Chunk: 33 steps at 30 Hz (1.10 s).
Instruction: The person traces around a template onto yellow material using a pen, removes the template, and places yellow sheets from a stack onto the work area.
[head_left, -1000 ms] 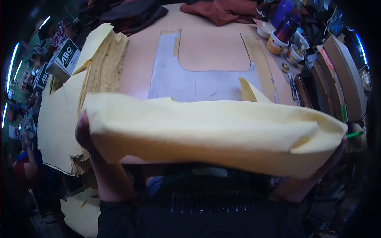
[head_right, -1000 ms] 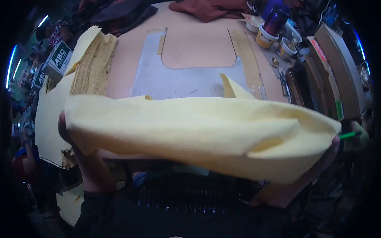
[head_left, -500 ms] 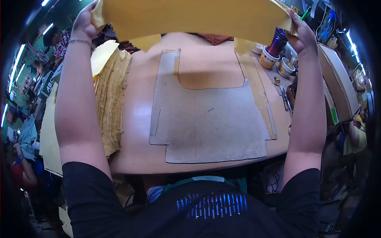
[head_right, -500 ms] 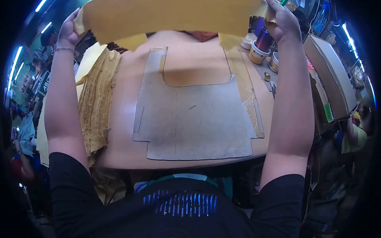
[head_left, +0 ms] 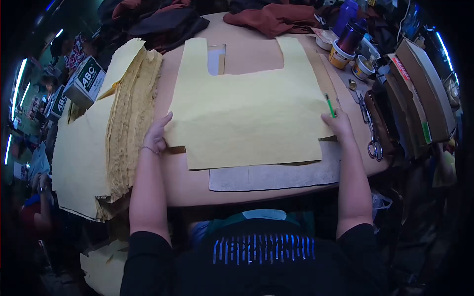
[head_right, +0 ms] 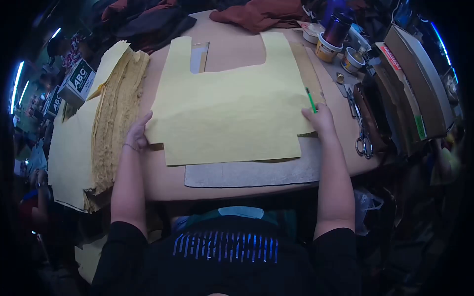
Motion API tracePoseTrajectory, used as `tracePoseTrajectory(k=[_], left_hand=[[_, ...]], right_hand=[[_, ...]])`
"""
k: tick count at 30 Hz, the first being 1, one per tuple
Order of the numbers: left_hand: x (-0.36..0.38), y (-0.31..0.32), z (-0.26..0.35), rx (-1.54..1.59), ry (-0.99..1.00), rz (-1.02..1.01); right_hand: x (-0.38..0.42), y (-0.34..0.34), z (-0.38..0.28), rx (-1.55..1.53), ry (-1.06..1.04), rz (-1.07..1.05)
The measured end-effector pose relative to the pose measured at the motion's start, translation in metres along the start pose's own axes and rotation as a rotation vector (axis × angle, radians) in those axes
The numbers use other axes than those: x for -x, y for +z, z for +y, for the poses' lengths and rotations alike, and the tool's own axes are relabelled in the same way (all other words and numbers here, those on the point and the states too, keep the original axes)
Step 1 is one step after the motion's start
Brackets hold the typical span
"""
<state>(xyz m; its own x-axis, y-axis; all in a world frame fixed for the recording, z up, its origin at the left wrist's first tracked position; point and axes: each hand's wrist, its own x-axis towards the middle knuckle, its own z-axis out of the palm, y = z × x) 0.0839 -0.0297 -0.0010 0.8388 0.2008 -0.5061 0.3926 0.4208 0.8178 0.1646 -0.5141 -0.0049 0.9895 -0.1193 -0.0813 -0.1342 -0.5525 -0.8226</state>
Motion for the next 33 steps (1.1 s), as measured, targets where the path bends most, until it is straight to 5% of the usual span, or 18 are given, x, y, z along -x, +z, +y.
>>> tracePoseTrajectory(k=[1,6,15,22,27,30,33], left_hand=[[-0.001,-0.004,-0.004,-0.136,0.049,0.023],[0.007,-0.016,-0.015,-0.599,0.255,0.173],[0.037,-0.017,-0.032,-0.658,0.382,0.14],[0.043,-0.032,-0.032,-1.116,0.427,0.141],[0.093,0.027,-0.008,-1.598,0.271,0.398],[0.086,0.051,-0.028,-1.658,0.584,0.309],[0.087,0.087,-0.048,-1.719,0.537,0.218]], right_hand=[[0.006,-0.001,0.0,0.205,-0.028,0.045],[0.024,0.0,0.019,0.151,-0.101,0.036],[0.066,0.001,0.002,0.265,-0.145,0.158],[0.084,-0.007,0.003,0.36,-0.145,0.037],[0.089,-0.023,0.0,0.347,-0.031,0.056],[0.071,-0.034,0.002,0.364,0.009,0.117],[0.046,-0.039,0.009,0.479,-0.102,0.258]])
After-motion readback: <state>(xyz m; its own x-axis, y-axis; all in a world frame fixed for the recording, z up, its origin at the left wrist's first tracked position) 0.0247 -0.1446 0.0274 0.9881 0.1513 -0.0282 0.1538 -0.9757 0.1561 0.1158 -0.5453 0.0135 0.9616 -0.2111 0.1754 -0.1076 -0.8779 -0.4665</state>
